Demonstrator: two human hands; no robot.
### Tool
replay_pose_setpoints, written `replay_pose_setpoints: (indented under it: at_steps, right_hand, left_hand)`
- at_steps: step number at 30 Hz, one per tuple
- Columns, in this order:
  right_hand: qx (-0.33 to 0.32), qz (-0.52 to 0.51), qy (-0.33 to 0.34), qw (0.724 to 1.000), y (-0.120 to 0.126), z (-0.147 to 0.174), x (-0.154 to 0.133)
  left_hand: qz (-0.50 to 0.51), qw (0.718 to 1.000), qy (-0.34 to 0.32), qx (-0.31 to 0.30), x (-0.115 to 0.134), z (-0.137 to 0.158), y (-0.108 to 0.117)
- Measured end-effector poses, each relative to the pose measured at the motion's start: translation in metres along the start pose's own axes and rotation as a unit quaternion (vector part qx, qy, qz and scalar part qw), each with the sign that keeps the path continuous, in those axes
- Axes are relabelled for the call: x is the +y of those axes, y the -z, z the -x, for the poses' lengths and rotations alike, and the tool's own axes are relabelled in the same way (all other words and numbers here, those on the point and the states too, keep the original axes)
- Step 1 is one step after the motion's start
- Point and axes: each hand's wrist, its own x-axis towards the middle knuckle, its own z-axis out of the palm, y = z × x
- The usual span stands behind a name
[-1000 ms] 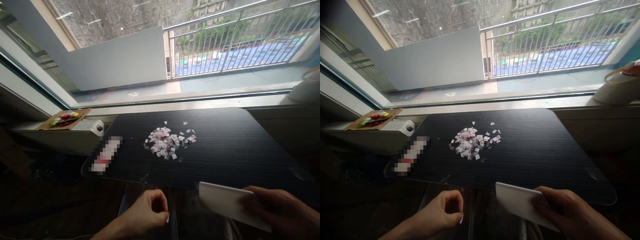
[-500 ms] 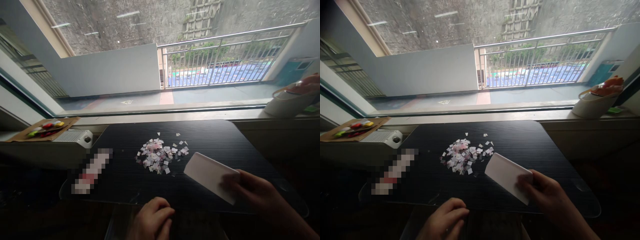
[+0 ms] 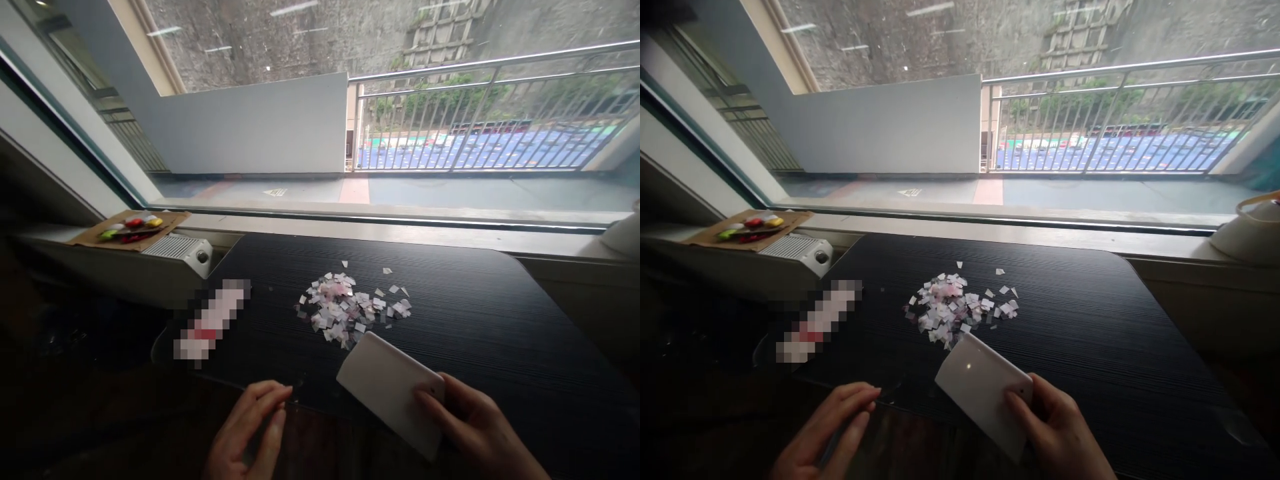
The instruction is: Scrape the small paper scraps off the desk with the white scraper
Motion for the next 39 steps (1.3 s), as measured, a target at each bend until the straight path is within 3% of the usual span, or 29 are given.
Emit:
replay_pose_setpoints:
  at_steps: [8,13,23,25,29,31,35,39]
  right_hand:
    - [-0.102,-0.056,-0.027,0.993,-0.014,-0.006,-0.007]
    - [-0.081,-0.060,-0.039,0.994,-0.003,-0.009,-0.011]
    - [-0.164,0.050,-0.018,0.985,-0.010,0.000,-0.017]
    - [-0.114,0.070,0.005,0.991,-0.006,0.002,-0.016]
    - [0.080,0.092,0.061,0.991,0.013,-0.002,-0.010]
    - [0.126,0.103,0.064,0.985,0.021,-0.005,-0.009]
    - [0.157,0.093,0.067,0.981,0.022,-0.008,-0.011]
    - [0.116,0.105,0.078,0.985,0.013,-0.007,-0.013]
  left_hand:
    - [-0.023,1.000,0.004,0.000,-0.006,-0.002,0.008]
    - [-0.040,0.999,-0.006,-0.007,-0.010,-0.001,0.013]
    - [-0.027,0.999,-0.011,0.014,-0.006,-0.004,0.012]
    - [-0.035,0.999,-0.011,0.014,-0.010,-0.002,0.013]
    - [-0.041,0.999,-0.001,0.005,-0.017,0.001,0.013]
    - [-0.039,0.999,0.006,0.009,-0.018,0.001,0.013]
    - [-0.046,0.999,0.011,-0.006,-0.018,0.002,0.012]
    - [-0.042,0.999,0.016,-0.001,-0.018,0.002,0.011]
